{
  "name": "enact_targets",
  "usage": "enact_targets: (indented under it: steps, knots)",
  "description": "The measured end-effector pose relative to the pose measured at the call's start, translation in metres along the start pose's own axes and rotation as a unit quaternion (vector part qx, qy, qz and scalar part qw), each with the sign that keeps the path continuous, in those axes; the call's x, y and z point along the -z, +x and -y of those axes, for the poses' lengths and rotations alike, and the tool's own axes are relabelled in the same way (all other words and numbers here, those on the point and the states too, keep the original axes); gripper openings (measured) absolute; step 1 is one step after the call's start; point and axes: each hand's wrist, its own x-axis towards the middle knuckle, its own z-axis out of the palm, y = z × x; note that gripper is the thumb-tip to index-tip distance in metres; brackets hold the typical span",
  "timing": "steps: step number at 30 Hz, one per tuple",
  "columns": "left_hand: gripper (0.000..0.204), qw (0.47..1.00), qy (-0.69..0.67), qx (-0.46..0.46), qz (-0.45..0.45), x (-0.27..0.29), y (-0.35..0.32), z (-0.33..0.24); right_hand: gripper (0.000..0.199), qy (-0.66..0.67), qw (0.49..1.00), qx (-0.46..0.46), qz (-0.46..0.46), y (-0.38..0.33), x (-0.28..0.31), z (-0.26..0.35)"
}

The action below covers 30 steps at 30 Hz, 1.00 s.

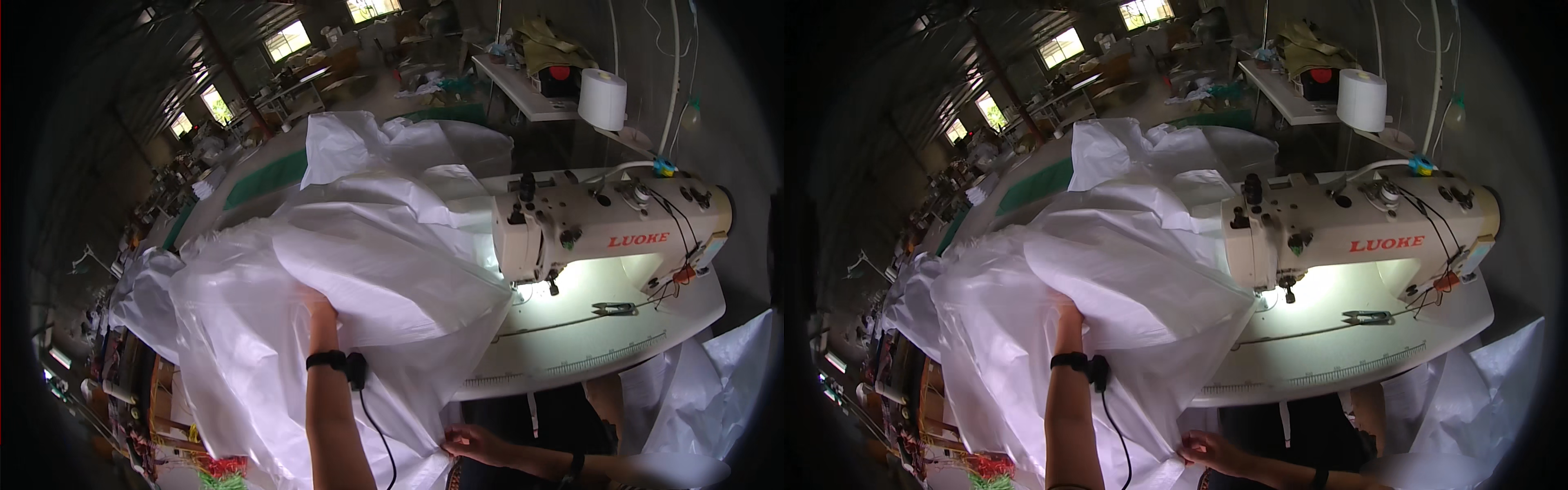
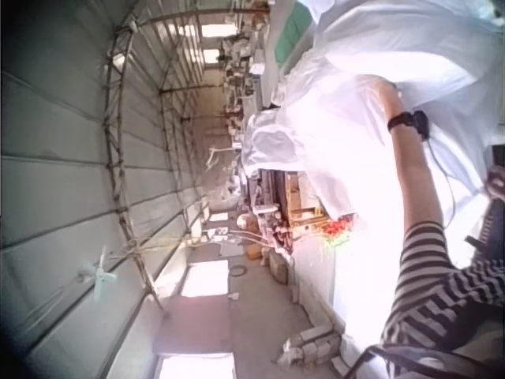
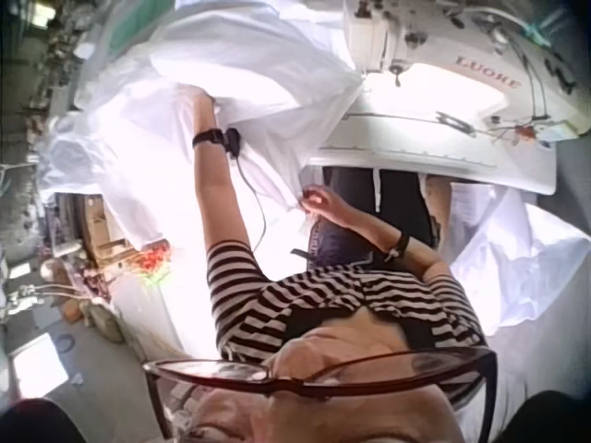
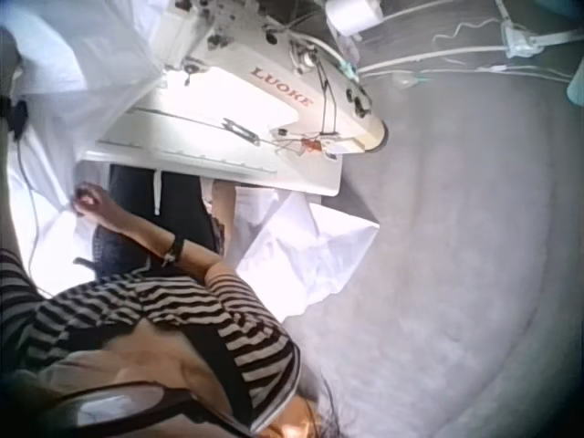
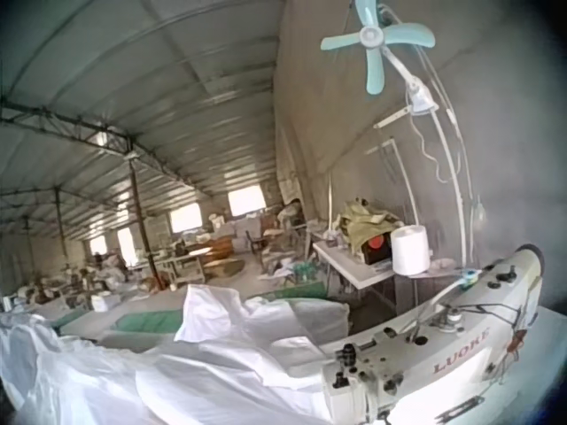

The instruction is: The person aligns and folds the edges of a large white plastic sheet, feeds it through a sewing machine, and trims the thread with shears. They then lift and reposition the material to sew another section of the edge.

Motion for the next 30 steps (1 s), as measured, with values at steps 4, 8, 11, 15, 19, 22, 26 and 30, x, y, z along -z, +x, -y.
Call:
enact_targets:
  steps: [4, 8, 11, 15, 19, 22, 26, 30]
  knots:
    - [0.044, 0.996, -0.001, -0.048, 0.074, -0.030, 0.043, -0.006, 0.022, 0.105, 0.991, 0.032, -0.081, 0.021, 0.006, 0.009]
    - [0.045, 0.960, 0.149, -0.132, 0.198, 0.071, 0.002, -0.025, 0.021, -0.121, 0.991, 0.046, -0.034, -0.014, 0.003, 0.012]
    - [0.046, 0.929, 0.222, -0.196, 0.221, 0.148, -0.047, -0.057, 0.029, -0.028, 0.998, -0.037, 0.040, -0.065, -0.007, 0.010]
    - [0.047, 0.895, 0.358, -0.202, 0.175, 0.190, -0.127, -0.116, 0.045, -0.062, 0.990, -0.120, -0.043, -0.108, 0.012, 0.011]
    - [0.050, 0.959, 0.060, -0.206, 0.186, 0.176, -0.248, -0.163, 0.049, 0.039, 0.992, -0.025, -0.114, -0.097, 0.024, 0.022]
    - [0.060, 0.899, 0.228, -0.280, 0.249, 0.168, -0.321, -0.193, 0.039, 0.048, 0.995, -0.067, -0.050, -0.110, 0.013, 0.027]
    - [0.074, 0.920, 0.201, -0.316, 0.114, 0.183, -0.331, -0.249, 0.047, 0.065, 0.984, -0.107, -0.123, -0.171, 0.011, 0.019]
    - [0.078, 0.856, 0.284, -0.427, 0.072, 0.179, -0.260, -0.303, 0.043, -0.002, 0.979, -0.132, -0.158, -0.196, 0.028, -0.009]
